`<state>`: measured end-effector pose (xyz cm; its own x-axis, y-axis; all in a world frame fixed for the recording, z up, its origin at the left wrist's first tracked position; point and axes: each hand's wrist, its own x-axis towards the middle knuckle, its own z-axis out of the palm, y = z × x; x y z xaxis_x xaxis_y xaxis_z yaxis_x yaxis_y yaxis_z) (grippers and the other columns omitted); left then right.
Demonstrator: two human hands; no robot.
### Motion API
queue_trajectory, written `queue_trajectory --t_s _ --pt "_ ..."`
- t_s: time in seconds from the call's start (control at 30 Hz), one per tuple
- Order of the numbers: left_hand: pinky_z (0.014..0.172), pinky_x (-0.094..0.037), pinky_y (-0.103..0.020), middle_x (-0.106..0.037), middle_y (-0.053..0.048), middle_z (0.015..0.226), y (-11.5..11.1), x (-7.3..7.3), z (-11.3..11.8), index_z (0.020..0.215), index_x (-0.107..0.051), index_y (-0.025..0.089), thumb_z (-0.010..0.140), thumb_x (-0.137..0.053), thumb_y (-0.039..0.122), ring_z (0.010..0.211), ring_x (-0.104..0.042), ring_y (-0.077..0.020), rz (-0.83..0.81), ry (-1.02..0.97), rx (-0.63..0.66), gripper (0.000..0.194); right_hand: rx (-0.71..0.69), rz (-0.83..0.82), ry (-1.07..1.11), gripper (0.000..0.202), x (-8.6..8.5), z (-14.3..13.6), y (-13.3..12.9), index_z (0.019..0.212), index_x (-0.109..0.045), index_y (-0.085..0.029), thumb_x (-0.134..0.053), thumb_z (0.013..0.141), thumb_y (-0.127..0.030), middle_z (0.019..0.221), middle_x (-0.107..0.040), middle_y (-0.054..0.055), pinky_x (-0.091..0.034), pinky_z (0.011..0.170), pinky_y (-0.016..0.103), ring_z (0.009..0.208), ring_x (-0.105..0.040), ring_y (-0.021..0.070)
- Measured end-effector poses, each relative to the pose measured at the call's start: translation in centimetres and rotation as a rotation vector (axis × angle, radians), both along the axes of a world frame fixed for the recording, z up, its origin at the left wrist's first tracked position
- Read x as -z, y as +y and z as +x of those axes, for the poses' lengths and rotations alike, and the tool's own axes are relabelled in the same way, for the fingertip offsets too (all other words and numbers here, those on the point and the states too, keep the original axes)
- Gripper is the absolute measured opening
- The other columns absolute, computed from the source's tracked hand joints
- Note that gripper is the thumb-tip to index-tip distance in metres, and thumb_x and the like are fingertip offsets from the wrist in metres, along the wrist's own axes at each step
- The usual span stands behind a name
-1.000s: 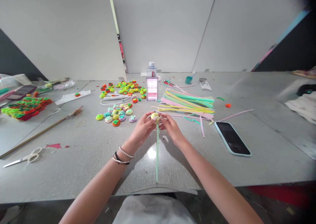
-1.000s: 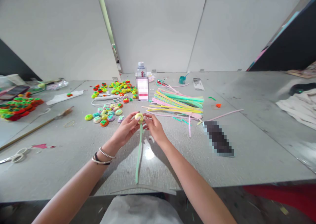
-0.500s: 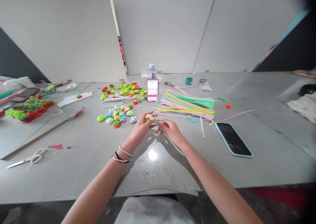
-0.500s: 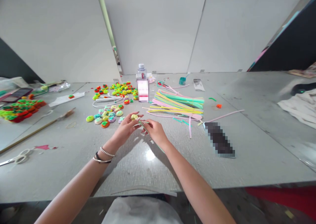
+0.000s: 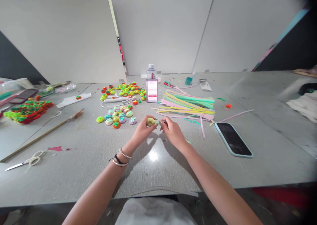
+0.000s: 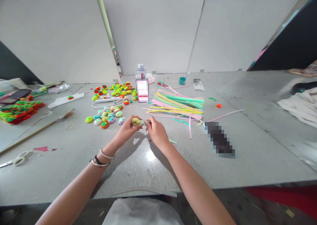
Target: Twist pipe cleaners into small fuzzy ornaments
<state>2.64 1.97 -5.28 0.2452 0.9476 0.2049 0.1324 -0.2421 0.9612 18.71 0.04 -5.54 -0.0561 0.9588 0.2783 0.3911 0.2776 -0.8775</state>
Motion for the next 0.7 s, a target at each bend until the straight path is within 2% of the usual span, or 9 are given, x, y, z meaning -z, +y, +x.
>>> queue_trajectory --t_s 0.17,0.27,0.43,0.6,0.7 --pt "0.068 -0.042 -0.023 -0.058 -0.002 0.086 -0.4 0.1 0.1 0.101 -0.051 0.019 0.083 -0.056 0.030 0.078 -0.055 -0.0128 0.119 0.097 0.063 0.022 0.002 -0.235 0.370 0.029 0.3 -0.2 0.8 0.073 -0.048 -0.021 -0.059 0.075 -0.048 0.056 -0.059 -0.003 -0.036 0.045 0.023 0.043 -0.049 0.0110" --pt "0.068 -0.042 -0.024 -0.059 -0.003 0.087 -0.8 -0.1 0.1 0.106 -0.048 0.020 0.087 -0.050 0.031 0.078 -0.056 -0.0136 0.150 0.126 0.092 0.022 -0.012 -0.276 0.486 0.031 0.2 -0.2 1.0 0.069 -0.050 -0.020 -0.063 0.070 -0.048 0.059 -0.060 -0.002 -0.033 0.042 0.022 0.042 -0.044 0.0084" --pt "0.069 -0.042 -0.026 -0.060 -0.004 0.089 -1.1 -0.3 0.1 0.107 -0.045 0.020 0.090 -0.044 0.029 0.079 -0.056 -0.0140 0.217 0.234 0.082 0.020 -0.060 -0.284 0.467 0.031 0.0 -0.2 0.8 0.069 -0.058 -0.018 -0.065 0.069 -0.048 0.065 -0.063 0.001 -0.029 0.042 0.023 0.045 -0.046 0.0090" --pt "0.068 -0.044 -0.026 -0.060 -0.004 0.090 -1.1 -0.1 0.2 0.107 -0.042 0.020 0.091 -0.043 0.032 0.080 -0.057 -0.0144 0.201 0.258 0.103 0.019 -0.057 -0.220 0.429 0.033 0.3 -0.2 0.9 0.066 -0.060 -0.016 -0.063 0.071 -0.049 0.054 -0.053 -0.002 -0.026 0.044 0.023 0.045 -0.037 0.0084" --pt "0.068 -0.045 -0.026 -0.060 -0.003 0.087 -1.0 0.0 0.2 0.105 -0.041 0.020 0.091 -0.042 0.036 0.077 -0.058 -0.0138 0.184 0.246 0.104 0.021 -0.047 -0.187 0.382 0.032 0.3 0.0 1.1 0.068 -0.060 -0.016 -0.063 0.071 -0.048 0.055 -0.053 -0.002 -0.028 0.045 0.023 0.046 -0.038 0.0091"
